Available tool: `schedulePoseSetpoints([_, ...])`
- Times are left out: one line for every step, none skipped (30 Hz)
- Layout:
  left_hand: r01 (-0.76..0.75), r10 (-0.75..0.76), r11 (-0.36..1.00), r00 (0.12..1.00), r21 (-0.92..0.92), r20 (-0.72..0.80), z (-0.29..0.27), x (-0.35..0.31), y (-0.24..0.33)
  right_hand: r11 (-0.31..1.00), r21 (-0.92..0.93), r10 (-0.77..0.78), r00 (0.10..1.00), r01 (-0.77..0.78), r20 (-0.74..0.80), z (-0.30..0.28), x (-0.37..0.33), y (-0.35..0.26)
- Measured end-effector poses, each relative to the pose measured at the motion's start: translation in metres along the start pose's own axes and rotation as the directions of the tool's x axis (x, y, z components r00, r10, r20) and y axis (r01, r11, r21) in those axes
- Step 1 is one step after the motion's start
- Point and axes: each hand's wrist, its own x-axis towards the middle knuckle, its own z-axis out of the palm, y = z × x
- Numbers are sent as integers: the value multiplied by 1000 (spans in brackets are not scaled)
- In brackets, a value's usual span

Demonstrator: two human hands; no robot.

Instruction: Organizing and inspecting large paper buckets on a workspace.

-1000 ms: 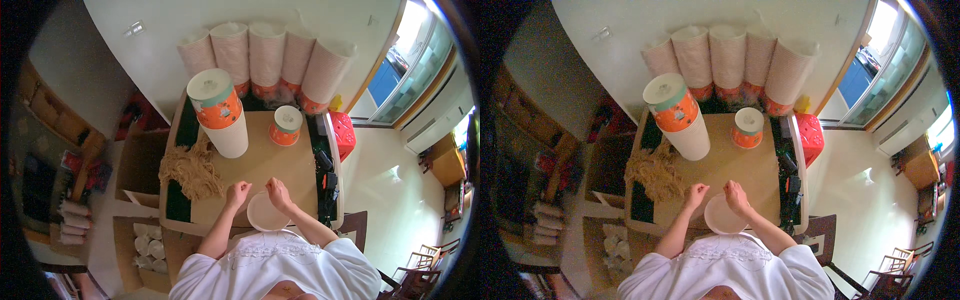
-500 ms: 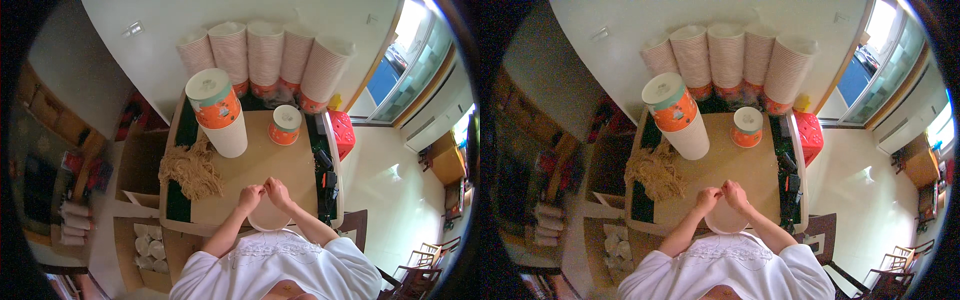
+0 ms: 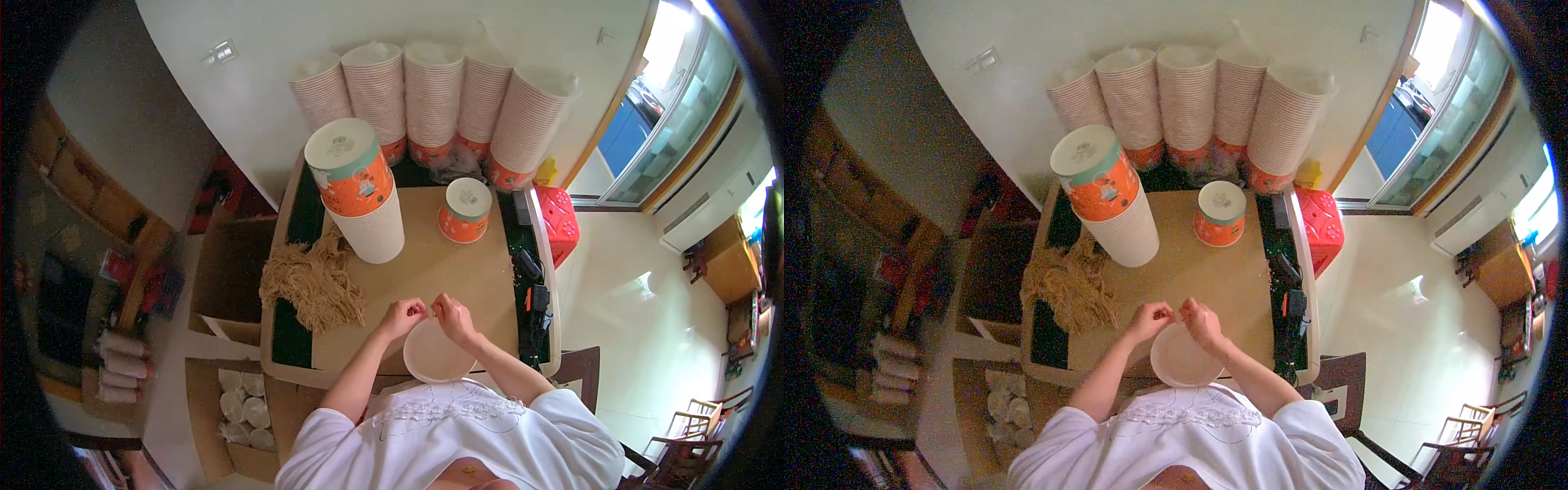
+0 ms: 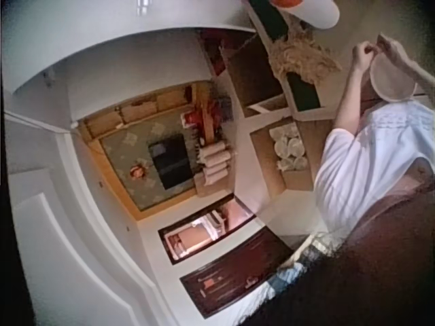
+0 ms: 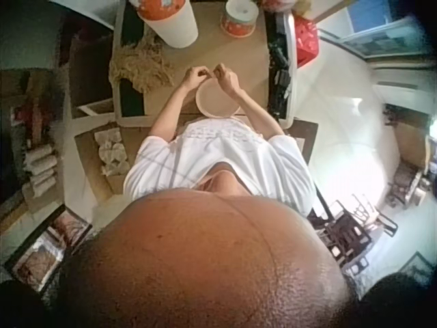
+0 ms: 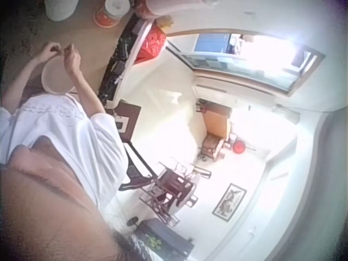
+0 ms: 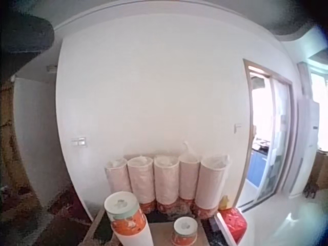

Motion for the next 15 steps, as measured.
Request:
schedulePoseSetpoints([4, -4, 1000, 999, -3, 36, -3, 0, 4, 1000, 0, 2, 1000, -2, -1, 0, 0, 0])
schedulePoseSetpoints([5, -4, 1000, 999, -3, 38, -5, -1, 8, 1000, -2, -7, 1000, 7, -8, 0, 0, 0])
schedulePoseSetpoints([-103, 94, 986, 993, 128, 73, -8, -1, 12, 1000, -4, -16, 1000, 16, -16, 0, 0, 0])
schedulePoseSetpoints([-209, 185, 944, 976, 254, 117, -11, -2, 18, 1000, -4, -17, 1000, 17, -15, -1, 1, -3])
schedulePoseSetpoints([-209, 185, 944, 976, 254, 115, -12, -1, 18, 1000, -1, -16, 1000, 16, -12, -1, 1, -5])
schedulePoseSetpoints([-265, 237, 908, 964, 324, 124, -12, 1, 16, 1000, 1, -14, 1000, 14, -10, -2, 2, -7])
schedulePoseSetpoints([-319, 289, 863, 948, 391, 137, -12, 2, 17, 1000, 0, -15, 1000, 15, -9, -3, 2, -7])
schedulePoseSetpoints([-319, 289, 864, 948, 390, 135, -11, 2, 17, 1000, -3, -26, 1000, 26, -9, -4, 3, -8])
schedulePoseSetpoints([-318, 287, 846, 948, 429, 138, -9, 3, 18, 999, -6, -37, 999, 37, -9, -4, 3, -9])
schedulePoseSetpoints([-319, 285, 826, 948, 465, 143, -7, 4, 20, 999, -7, -36, 999, 36, -10, -5, 3, -10])
schedulePoseSetpoints([-321, 286, 826, 947, 464, 145, -4, 4, 23, 1000, -7, -22, 1000, 22, -14, -6, 3, -12])
schedulePoseSetpoints([-291, 288, 860, 955, 420, 73, -1, 3, 25, 1000, -6, -9, 1000, 9, -17, -6, 4, -13])
schedulePoseSetpoints([-264, 284, 889, 959, 373, 2, 0, 2, 26, 1000, -6, -7, 1000, 6, -19, -6, 3, -11])
schedulePoseSetpoints([-266, 284, 889, 959, 373, 5, 0, 2, 26, 1000, -4, 3, 1000, -3, -22, -5, 4, -10])
schedulePoseSetpoints([-241, 245, 938, 969, 250, 14, 0, 3, 26, 1000, -2, 13, 1000, -13, -25, -4, 4, -8])
